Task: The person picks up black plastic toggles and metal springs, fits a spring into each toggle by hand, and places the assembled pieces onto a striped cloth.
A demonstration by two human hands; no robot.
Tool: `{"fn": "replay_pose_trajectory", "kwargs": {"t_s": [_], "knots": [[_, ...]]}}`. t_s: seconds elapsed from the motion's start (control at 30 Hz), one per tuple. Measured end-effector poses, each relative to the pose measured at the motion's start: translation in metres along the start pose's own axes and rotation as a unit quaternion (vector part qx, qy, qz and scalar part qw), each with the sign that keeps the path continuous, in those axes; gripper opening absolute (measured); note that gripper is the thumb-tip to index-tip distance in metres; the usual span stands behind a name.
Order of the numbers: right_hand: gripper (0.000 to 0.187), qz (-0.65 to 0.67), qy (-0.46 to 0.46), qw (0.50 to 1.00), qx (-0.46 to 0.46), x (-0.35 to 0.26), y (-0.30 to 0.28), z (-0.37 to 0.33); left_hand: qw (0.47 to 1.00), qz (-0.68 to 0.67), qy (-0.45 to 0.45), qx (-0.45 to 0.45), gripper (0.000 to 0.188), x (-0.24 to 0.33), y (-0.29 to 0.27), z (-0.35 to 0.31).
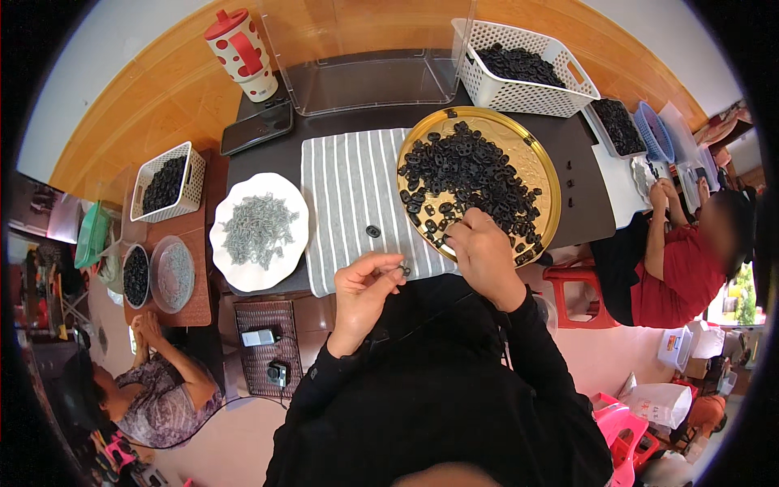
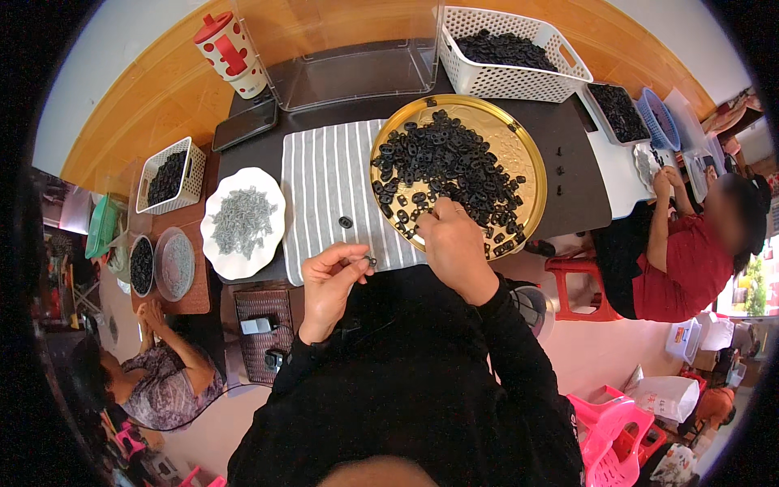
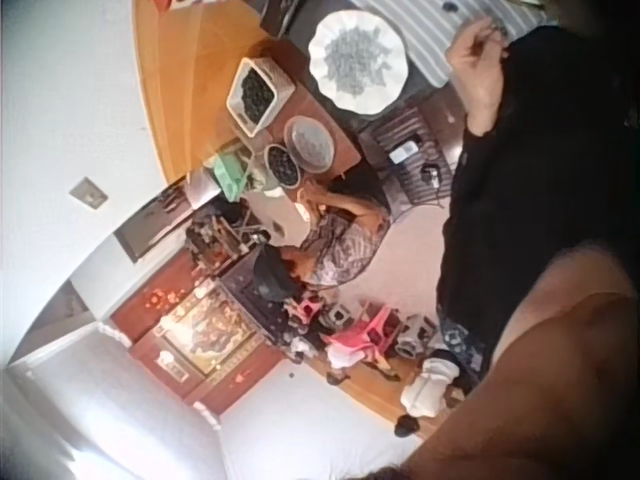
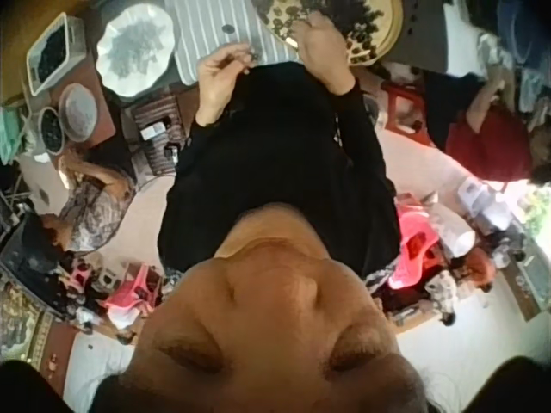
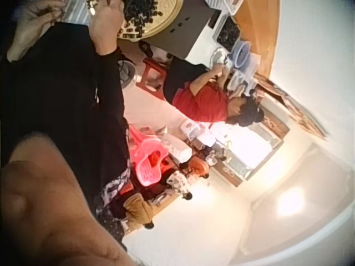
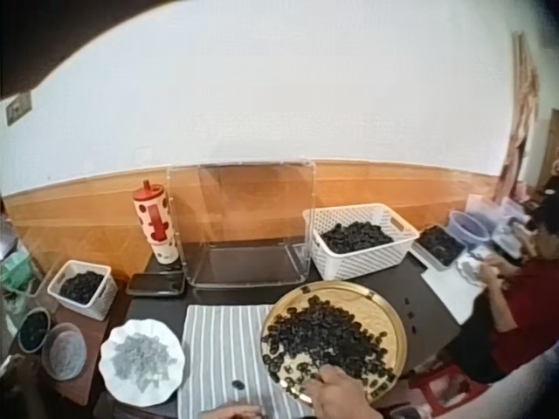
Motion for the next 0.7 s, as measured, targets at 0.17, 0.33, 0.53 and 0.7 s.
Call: {"fn": "replay_pose_trajectory", "kwargs": {"t_s": [0.17,0.33,0.53,0.7], "knots": [[0.006,-0.022,-0.046,0.998,0.029,-0.008,-0.002,-0.002,1.000,-0.002,0.005,-0.015,0.021,-0.001,0.007,0.002],[0.009,0.350,0.088,0.932,0.046,0.005,-0.010,-0.006,0.999,0.005,0.005,-0.031,0.026,0.003,0.015,-0.001],[0.009,0.512,0.141,0.848,0.000,-0.004,0.017,-0.012,0.999,-0.009,-0.004,-0.039,0.031,0.006,0.026,-0.002],[0.010,0.534,0.145,0.833,-0.010,-0.009,0.021,-0.013,0.999,-0.014,0.013,-0.041,0.032,0.010,0.026,-0.002]]}}
Point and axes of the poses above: each hand's wrist, its own z-axis towards the middle knuckle, its own y-axis out of the palm, x = y × z, the point moved 9 cm from there along z, towards the middle knuckle, and after that the axes turned 1 degree about -y, right-handed, at the moved point
